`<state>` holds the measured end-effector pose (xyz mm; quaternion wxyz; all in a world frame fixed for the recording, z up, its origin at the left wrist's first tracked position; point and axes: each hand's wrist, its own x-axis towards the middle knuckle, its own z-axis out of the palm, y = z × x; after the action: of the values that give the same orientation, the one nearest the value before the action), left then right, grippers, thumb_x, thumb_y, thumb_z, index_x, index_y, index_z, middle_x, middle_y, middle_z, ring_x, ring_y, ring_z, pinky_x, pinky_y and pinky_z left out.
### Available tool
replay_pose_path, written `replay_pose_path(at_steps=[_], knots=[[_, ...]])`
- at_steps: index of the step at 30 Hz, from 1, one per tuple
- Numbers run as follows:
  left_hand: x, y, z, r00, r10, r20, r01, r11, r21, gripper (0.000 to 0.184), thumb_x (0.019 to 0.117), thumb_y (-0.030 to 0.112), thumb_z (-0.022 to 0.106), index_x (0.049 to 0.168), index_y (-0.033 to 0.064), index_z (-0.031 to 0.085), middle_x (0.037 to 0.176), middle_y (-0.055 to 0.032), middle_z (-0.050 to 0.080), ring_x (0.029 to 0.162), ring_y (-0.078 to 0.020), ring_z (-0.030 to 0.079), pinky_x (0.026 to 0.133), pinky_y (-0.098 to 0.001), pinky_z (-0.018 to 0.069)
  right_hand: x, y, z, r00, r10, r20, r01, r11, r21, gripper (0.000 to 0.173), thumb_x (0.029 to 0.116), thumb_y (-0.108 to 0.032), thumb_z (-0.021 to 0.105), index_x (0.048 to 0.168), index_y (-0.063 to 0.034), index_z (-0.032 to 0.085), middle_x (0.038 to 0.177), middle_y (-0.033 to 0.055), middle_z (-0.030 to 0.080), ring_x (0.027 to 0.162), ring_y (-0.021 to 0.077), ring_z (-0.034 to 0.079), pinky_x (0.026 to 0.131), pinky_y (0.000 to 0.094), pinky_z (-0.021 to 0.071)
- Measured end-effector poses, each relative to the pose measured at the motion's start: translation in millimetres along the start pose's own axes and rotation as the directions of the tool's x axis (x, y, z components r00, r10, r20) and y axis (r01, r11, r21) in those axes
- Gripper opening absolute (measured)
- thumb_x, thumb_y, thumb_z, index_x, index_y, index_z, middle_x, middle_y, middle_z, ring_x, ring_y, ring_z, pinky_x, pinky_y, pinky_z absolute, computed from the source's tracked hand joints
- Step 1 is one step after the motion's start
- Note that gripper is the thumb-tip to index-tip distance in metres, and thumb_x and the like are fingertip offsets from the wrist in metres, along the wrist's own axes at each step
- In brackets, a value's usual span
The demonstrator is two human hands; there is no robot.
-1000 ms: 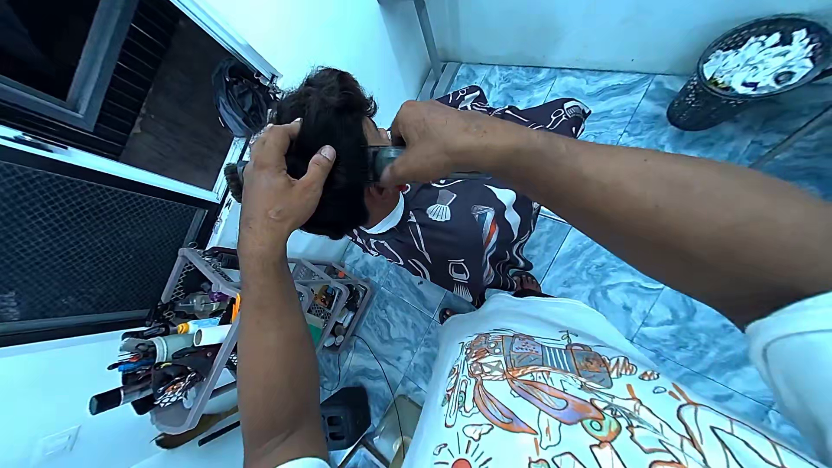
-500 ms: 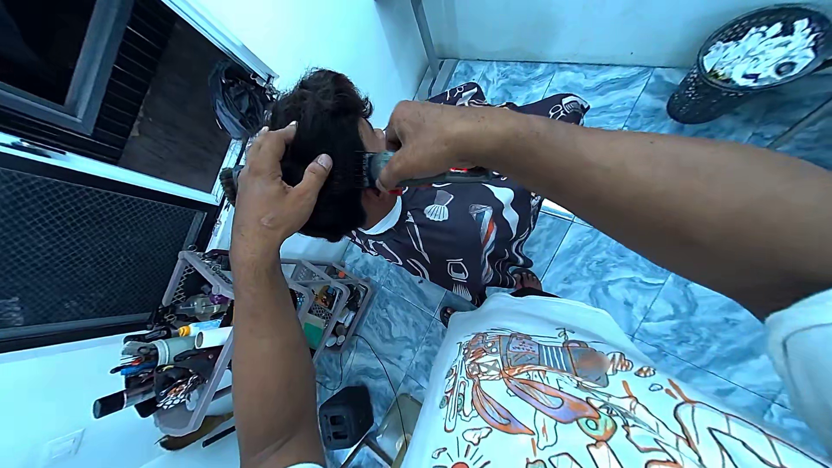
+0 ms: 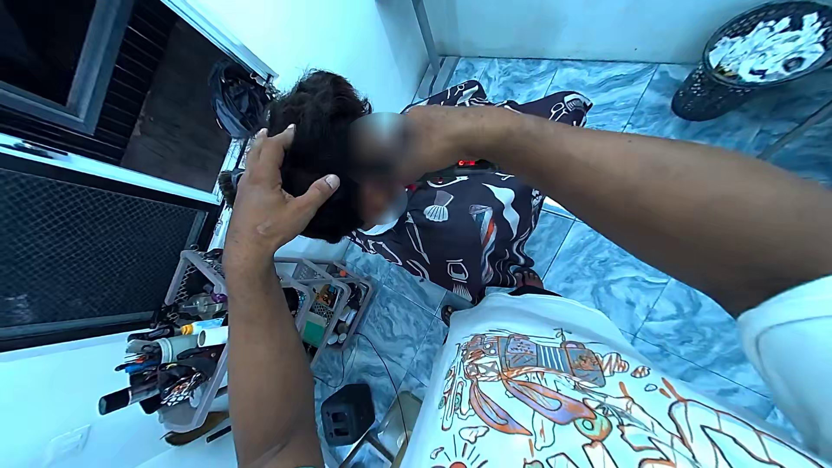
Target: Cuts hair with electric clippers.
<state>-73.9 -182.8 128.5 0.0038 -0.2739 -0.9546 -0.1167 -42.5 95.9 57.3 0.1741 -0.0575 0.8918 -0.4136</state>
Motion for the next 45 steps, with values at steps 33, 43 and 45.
replay_pose_path(at_steps=[33, 43, 45], knots=[[2, -5, 1, 0.999, 0.035, 0.004, -0.035, 0.999, 0.023, 0.081, 0.0871, 0.06, 0.071, 0.154, 0.0217, 0.046, 0.16, -0.007, 0.044, 0.155, -0.0228, 0.029, 0.127, -0.0463, 0.0268, 7, -5, -5, 1.0, 0.016, 0.014, -0.018, 0.991, 0.13, 0.034, 0.0861, -0.037, 0.078, 0.082, -0.0056, 0.067, 0.071, 0.0077, 0.062, 0.059, 0.018, 0.059, 0.056, 0.0408, 0.0519], [2, -6, 0, 0.999, 0.034, 0.003, -0.034, 0.999, 0.023, 0.082, 0.0867, 0.06, 0.072, 0.155, 0.0224, 0.045, 0.16, -0.0058, 0.044, 0.155, -0.0221, 0.029, 0.127, -0.0462, 0.0262, 9, -7, -12, 0.999, -0.013, 0.046, 0.0, 0.963, 0.268, 0.035, 0.0879, -0.04, 0.077, 0.084, -0.0059, 0.068, 0.074, 0.0077, 0.067, 0.06, 0.0159, 0.063, 0.057, 0.0356, 0.0558], [1, -5, 0, 1.0, 0.03, 0.005, -0.031, 0.999, 0.023, 0.082, 0.0867, 0.059, 0.072, 0.155, 0.0221, 0.045, 0.161, -0.0059, 0.043, 0.155, -0.0219, 0.029, 0.127, -0.0458, 0.0261, 8, -8, -13, 0.998, -0.006, 0.065, -0.008, 0.977, 0.213, 0.034, 0.0875, -0.038, 0.077, 0.083, -0.0057, 0.068, 0.072, 0.0075, 0.065, 0.057, 0.0156, 0.061, 0.055, 0.0358, 0.0545]])
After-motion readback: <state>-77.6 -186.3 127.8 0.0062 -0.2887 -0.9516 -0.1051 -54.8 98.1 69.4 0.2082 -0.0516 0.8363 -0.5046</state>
